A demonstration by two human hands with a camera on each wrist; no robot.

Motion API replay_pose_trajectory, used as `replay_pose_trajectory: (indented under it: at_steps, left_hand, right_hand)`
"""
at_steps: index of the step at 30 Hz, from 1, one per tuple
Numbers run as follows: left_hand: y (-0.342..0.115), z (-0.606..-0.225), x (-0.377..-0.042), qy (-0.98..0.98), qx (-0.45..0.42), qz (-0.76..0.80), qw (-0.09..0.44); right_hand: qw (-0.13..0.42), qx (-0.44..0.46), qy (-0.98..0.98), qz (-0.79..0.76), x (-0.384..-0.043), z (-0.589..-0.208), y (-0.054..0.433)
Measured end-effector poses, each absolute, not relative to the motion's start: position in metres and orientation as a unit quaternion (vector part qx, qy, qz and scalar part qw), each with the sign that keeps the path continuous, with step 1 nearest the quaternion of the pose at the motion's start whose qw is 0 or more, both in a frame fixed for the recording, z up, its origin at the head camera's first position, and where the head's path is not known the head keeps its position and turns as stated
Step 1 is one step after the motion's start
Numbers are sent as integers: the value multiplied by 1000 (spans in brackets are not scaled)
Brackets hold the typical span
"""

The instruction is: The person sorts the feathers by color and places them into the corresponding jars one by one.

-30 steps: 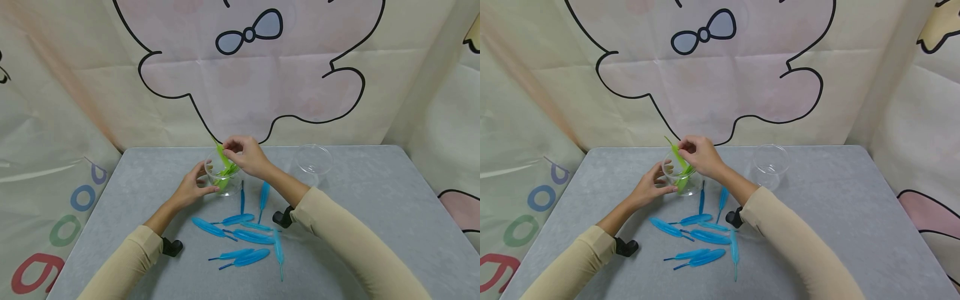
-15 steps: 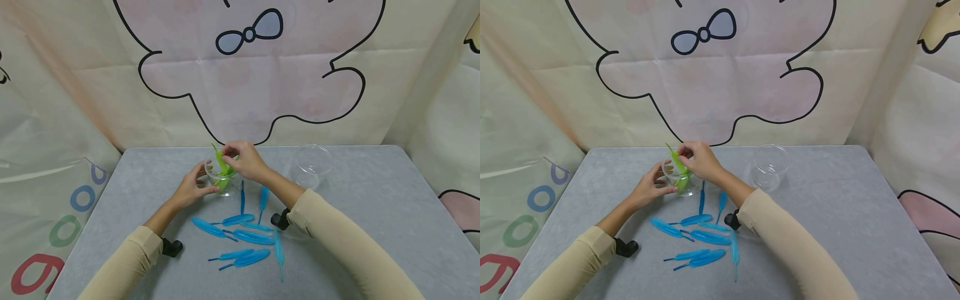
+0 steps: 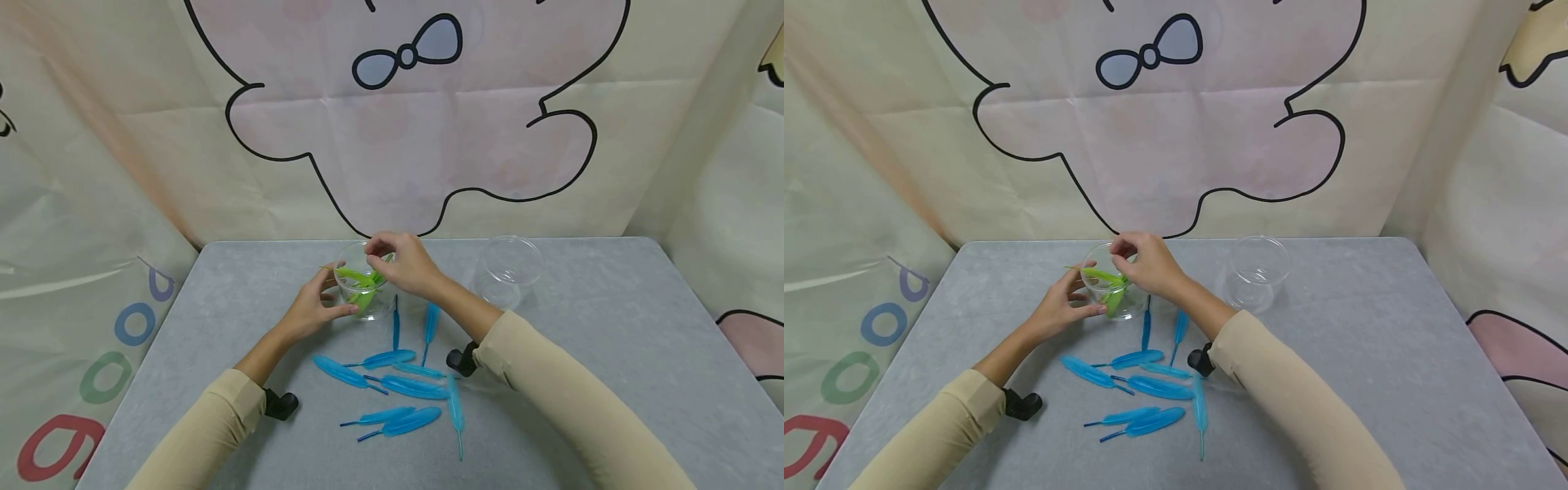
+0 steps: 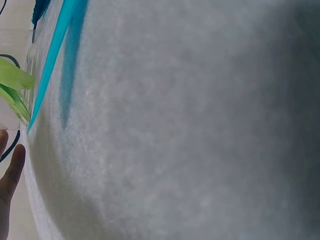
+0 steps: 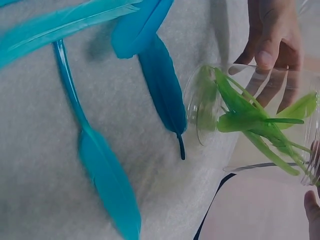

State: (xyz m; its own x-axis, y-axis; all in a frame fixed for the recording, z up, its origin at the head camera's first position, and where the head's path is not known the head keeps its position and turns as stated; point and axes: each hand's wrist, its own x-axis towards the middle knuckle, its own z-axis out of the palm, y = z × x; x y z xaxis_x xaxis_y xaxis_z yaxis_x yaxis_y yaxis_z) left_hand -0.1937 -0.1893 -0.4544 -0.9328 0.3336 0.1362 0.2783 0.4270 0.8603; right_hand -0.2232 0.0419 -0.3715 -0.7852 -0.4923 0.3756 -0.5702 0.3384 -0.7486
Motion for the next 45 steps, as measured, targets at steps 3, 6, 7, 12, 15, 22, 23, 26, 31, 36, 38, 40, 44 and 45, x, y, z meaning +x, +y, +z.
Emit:
replay_pose_trajectory:
  at_steps: [3,6,7,12,15,22,23,26,31,36,38,40,44,45]
  left_hand:
    - [-190,-455,-195,845,181,503,30]
    - [-190,-456,-195,843,183,505,30]
    - [-191,-456,-196,843,184,505,31]
    - [-191,-455,-196,843,189,503,28]
    - [-190,-455,-196,844,190,501,26]
    - [-190,-455,-194,841,196,502,32]
    - [-190,-455,-194,841,197,503,33]
    - [-191,-454,-192,840,191,506,37]
    - [-195,-452,-189,843,179,506,37]
    - [-200,-449,-183,845,170,507,24]
    - [-202,-448,-180,845,167,508,16]
    - [-203,-446,-175,846,165,507,8]
    - [-200,-431,-160,844,167,510,-8]
    - [-199,-427,-156,844,172,507,-15]
  right_hand:
    - [31,332,-823,461,-223,-370,42]
    - [16,348,-830,437,-223,-369,40]
    - [9,354,-831,429,-223,-368,39]
    - [-15,384,-841,381,-222,-367,33]
    - [-18,390,-844,368,-222,-367,32]
    - [-13,359,-850,386,-215,-362,43]
    - [-8,359,-850,387,-214,-360,46]
    - [8,365,-847,387,-211,-355,58]
    - [38,376,-843,383,-208,-345,87]
    - [61,354,-851,384,-212,-337,128]
    - [65,326,-862,383,-214,-335,145]
    - [71,301,-870,385,-216,-333,162]
    - [87,256,-875,401,-220,-334,195]
    - [91,245,-875,406,-221,-335,203]
